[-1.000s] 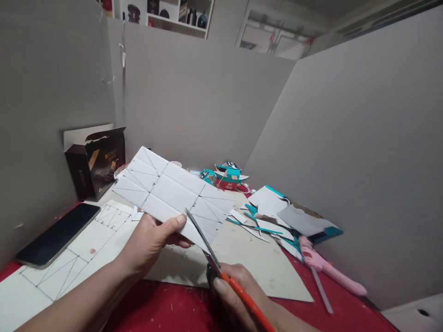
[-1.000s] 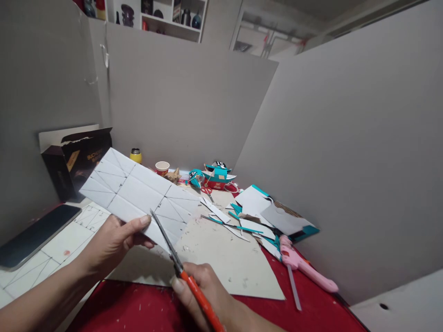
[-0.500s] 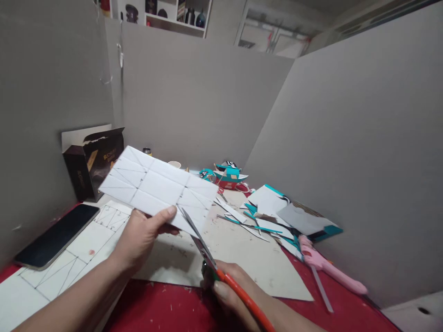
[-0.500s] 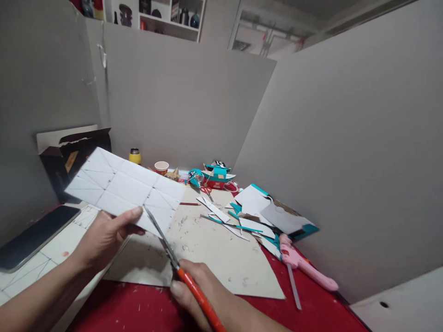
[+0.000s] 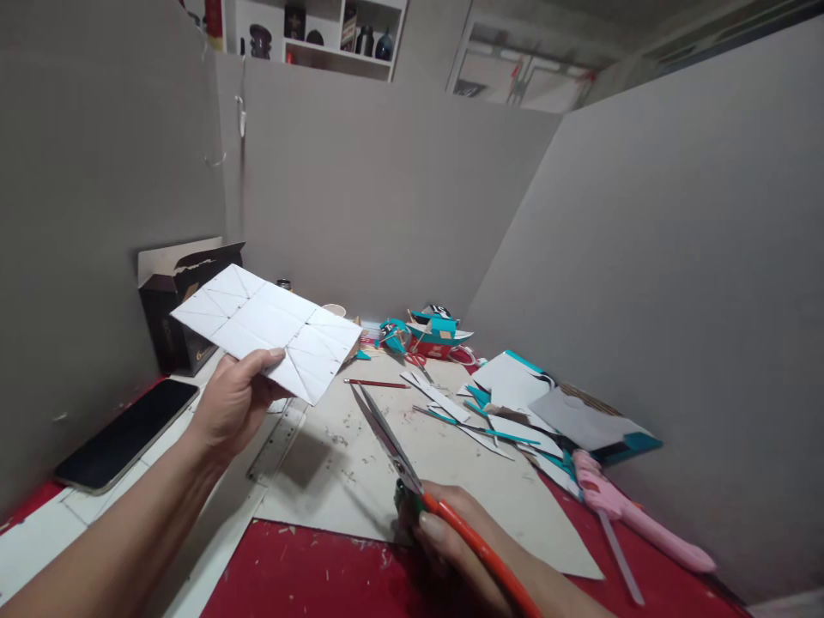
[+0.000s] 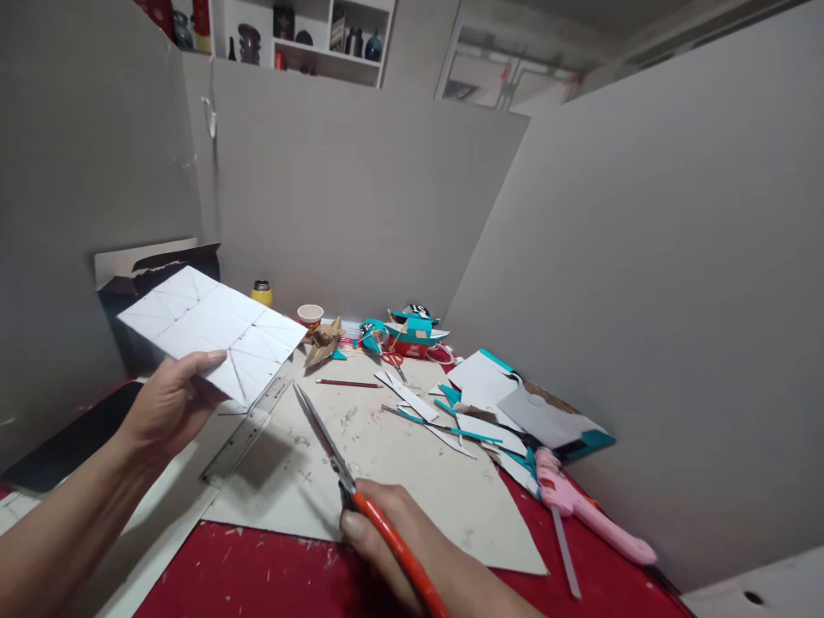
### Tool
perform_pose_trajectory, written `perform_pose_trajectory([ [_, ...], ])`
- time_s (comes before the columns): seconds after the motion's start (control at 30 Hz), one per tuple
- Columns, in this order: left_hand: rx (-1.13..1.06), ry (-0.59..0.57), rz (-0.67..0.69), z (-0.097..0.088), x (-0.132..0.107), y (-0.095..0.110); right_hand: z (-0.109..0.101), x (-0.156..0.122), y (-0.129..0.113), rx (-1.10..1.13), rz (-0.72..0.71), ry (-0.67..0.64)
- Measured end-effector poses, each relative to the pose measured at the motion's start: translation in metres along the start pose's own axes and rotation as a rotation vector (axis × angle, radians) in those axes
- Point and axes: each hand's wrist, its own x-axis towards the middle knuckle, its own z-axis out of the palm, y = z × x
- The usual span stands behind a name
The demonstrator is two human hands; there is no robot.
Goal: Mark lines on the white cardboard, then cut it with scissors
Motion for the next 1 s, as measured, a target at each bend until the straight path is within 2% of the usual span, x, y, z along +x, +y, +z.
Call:
perform_pose_trajectory([
  [0.4, 0.109, -0.06, -0.096, -0.0031, -0.0014, -0.0052, 0.0034, 0.0042, -0.0031, 0.074, 0.0, -0.006],
  [0.8, 0.116, -0.138, -0.117, -0.0026, -0.0027, -0.0084, 0.006, 0.0047, -0.0059, 0.108, -0.043, -0.011],
  [1.0, 0.162, -0.142, -0.134, -0.0021, -0.0031, -0.0079, 0.0065, 0.0055, -0.0056, 0.122, -0.044, -0.015],
])
